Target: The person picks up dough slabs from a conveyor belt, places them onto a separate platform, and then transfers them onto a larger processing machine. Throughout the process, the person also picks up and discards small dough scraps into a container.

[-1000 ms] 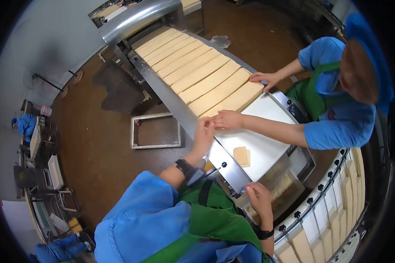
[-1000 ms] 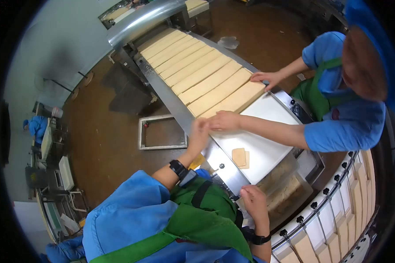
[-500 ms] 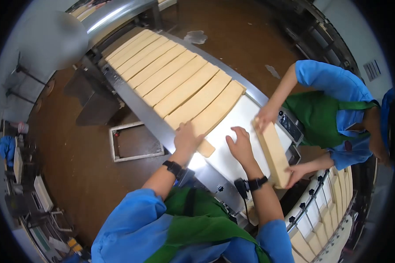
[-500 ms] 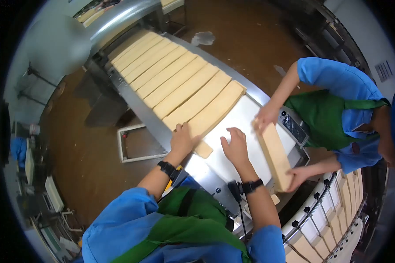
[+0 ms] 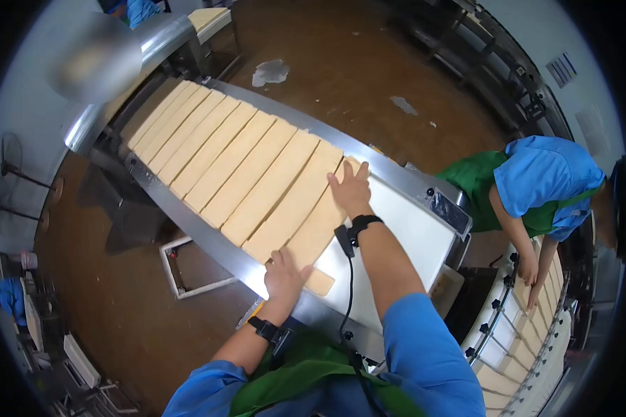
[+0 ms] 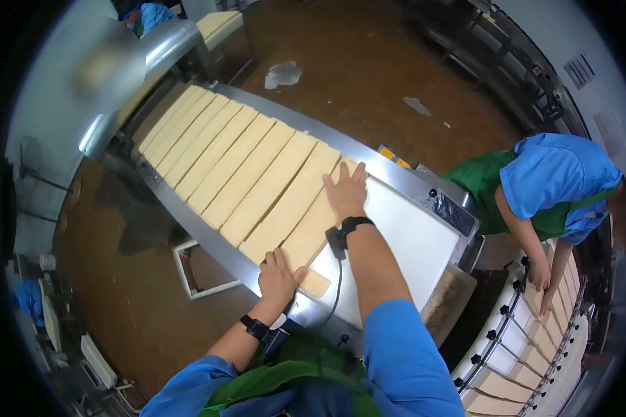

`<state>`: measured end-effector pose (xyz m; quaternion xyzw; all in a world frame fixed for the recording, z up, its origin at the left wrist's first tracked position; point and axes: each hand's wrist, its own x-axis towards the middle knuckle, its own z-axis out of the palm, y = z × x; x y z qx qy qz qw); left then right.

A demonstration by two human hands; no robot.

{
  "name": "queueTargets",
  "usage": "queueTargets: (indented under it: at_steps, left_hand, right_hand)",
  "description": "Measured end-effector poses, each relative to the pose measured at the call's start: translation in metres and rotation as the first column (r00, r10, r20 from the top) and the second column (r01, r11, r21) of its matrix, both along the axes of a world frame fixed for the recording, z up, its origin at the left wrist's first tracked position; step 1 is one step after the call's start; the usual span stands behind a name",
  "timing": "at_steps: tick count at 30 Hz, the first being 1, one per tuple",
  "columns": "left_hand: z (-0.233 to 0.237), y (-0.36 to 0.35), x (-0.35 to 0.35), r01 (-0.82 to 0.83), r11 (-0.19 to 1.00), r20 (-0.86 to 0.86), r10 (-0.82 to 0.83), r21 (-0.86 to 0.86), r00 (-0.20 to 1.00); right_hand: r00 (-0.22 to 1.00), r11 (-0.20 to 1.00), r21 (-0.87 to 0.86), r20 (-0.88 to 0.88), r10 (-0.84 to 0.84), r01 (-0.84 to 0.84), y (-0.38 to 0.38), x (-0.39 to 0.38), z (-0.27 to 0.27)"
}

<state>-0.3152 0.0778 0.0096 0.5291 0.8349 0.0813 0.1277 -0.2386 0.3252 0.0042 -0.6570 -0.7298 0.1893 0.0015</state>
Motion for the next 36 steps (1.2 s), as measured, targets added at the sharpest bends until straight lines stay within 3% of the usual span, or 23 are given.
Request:
queueTargets:
  at_steps: [3, 5, 7, 10, 14, 17, 20, 21, 23, 24, 25, 26, 29, 31, 32, 35, 36]
  left_hand:
    - [-0.003, 0.000, -0.002, 0.021, 0.996, -0.004, -0.021, 0.091, 1.000]
    - [0.010, 0.002, -0.002, 0.024, 0.998, 0.102, -0.030, 0.065, 0.994]
    - [0.014, 0.004, -0.005, 0.120, 0.984, 0.172, -0.142, 0.134, 0.975]
    - [0.029, 0.020, -0.005, 0.345, 0.939, 0.536, -0.298, 0.014, 0.790]
    - [0.034, 0.026, 0.044, 0.532, 0.844, 0.543, -0.415, -0.069, 0.730]
    - [0.037, 0.021, 0.080, 0.455, 0.891, 0.505, -0.397, 0.010, 0.767]
    - [0.037, 0.020, 0.116, 0.443, 0.848, 0.380, -0.527, 0.290, 0.760]
    - [0.039, 0.017, 0.134, 0.464, 0.807, 0.337, -0.579, 0.365, 0.742]
    - [0.051, 0.014, 0.174, 0.479, 0.804, 0.435, -0.593, 0.352, 0.677]
    - [0.054, 0.012, 0.192, 0.541, 0.745, 0.393, -0.666, 0.390, 0.634]
    - [0.058, 0.010, 0.214, 0.588, 0.682, 0.349, -0.730, 0.435, 0.588]
    - [0.072, 0.003, 0.244, 0.620, 0.637, 0.357, -0.771, 0.458, 0.528]
    - [0.097, -0.008, 0.313, 0.659, 0.540, 0.365, -0.841, 0.523, 0.400]
    - [0.105, -0.014, 0.355, 0.660, 0.497, 0.366, -0.867, 0.564, 0.339]
    - [0.111, -0.018, 0.376, 0.652, 0.480, 0.382, -0.874, 0.587, 0.299]
    - [0.113, -0.020, 0.419, 0.665, 0.402, 0.406, -0.900, 0.630, 0.159]
    - [0.113, -0.018, 0.434, 0.686, 0.316, 0.316, -0.940, 0.656, 0.130]
  right_hand:
    - [0.997, 0.992, 0.112, -0.055, -0.057, 0.063, -0.001, 0.011, -0.015]
    - [0.979, 0.983, 0.070, -0.127, -0.159, 0.168, -0.005, 0.031, -0.007]
    - [0.949, 0.954, 0.046, -0.127, -0.287, 0.295, -0.017, 0.063, 0.009]
    - [0.846, 0.856, -0.005, -0.146, -0.512, 0.517, -0.041, 0.126, 0.036]
    - [0.762, 0.766, 0.009, -0.117, -0.637, 0.643, -0.070, 0.187, 0.052]
    - [0.644, 0.657, 0.011, -0.213, -0.735, 0.754, -0.096, 0.226, 0.052]
    - [0.530, 0.555, 0.104, -0.480, -0.699, 0.825, -0.137, 0.286, 0.036]
    - [0.548, 0.454, 0.307, -0.502, -0.669, 0.836, -0.152, 0.307, 0.023]
    - [0.370, 0.279, 0.244, -0.635, -0.679, 0.929, -0.194, 0.344, 0.055]
    - [0.365, 0.211, 0.309, -0.620, -0.695, 0.927, -0.212, 0.366, 0.070]
    - [0.243, 0.127, 0.219, -0.662, -0.710, 0.968, -0.230, 0.386, 0.092]
    - [0.297, 0.107, 0.314, -0.652, -0.698, 0.943, -0.246, 0.420, 0.093]
    - [0.079, -0.011, 0.124, -0.693, -0.716, 0.992, -0.287, 0.486, 0.130]
    - [0.054, -0.089, 0.187, -0.645, -0.762, 0.978, -0.305, 0.534, 0.122]
    - [0.044, -0.119, 0.220, -0.621, -0.783, 0.968, -0.312, 0.557, 0.120]
    - [0.003, -0.044, 0.085, -0.480, -0.877, 0.995, -0.337, 0.615, 0.123]
    - [0.057, 0.036, 0.069, -0.336, -0.940, 0.997, -0.345, 0.637, 0.118]
